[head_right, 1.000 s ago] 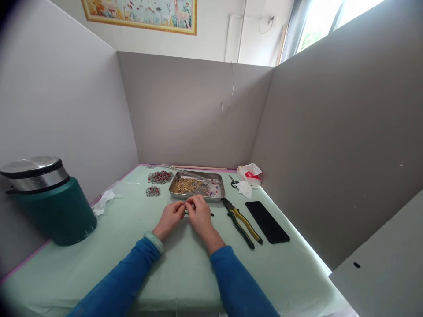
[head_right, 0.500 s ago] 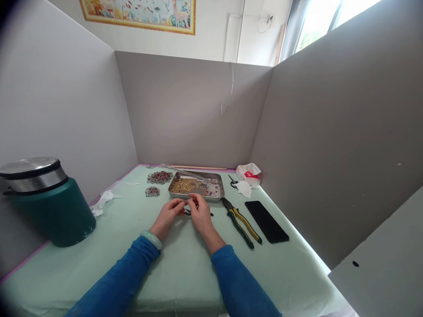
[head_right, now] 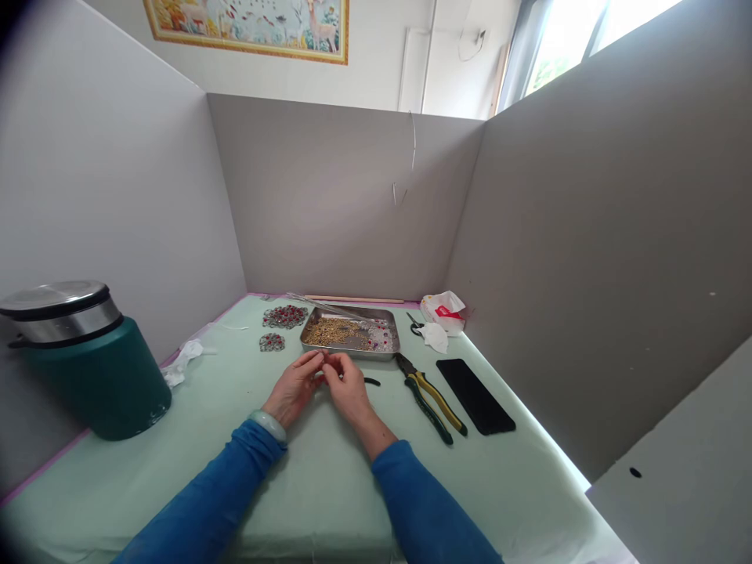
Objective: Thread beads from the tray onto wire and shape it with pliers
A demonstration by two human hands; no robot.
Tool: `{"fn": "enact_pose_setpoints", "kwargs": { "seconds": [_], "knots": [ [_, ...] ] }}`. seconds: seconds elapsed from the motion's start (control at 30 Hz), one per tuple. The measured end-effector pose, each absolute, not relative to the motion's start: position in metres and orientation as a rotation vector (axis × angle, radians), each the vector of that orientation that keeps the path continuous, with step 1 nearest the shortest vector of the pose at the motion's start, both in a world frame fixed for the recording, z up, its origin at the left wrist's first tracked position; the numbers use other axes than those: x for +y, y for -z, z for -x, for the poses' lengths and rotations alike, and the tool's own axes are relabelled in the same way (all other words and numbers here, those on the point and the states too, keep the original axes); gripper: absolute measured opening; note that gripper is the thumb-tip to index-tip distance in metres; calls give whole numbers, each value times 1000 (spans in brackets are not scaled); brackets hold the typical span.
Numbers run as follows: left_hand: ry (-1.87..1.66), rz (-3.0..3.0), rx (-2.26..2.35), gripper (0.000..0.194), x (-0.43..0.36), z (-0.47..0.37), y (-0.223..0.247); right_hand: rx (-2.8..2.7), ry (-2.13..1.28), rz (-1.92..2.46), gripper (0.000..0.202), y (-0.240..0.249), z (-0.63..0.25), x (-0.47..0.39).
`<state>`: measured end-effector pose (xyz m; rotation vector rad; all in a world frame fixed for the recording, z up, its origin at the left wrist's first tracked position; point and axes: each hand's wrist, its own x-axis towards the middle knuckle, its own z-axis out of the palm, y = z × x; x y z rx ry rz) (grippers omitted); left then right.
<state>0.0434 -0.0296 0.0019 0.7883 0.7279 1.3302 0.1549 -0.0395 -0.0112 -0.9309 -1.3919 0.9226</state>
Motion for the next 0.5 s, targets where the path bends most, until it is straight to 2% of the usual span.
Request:
{"fn": "enact_pose_setpoints", "kwargs": {
  "seconds": [0.17,0.5],
  "knots": [
    [-1307,-764,712,30,-29,-43,-1,-1455,-1005,881,14,9,-150,-41],
    [-1268,-972,788,34,-33,-44,-1,-1307,-1169,932,19,7,-148,-43]
  ]
}}
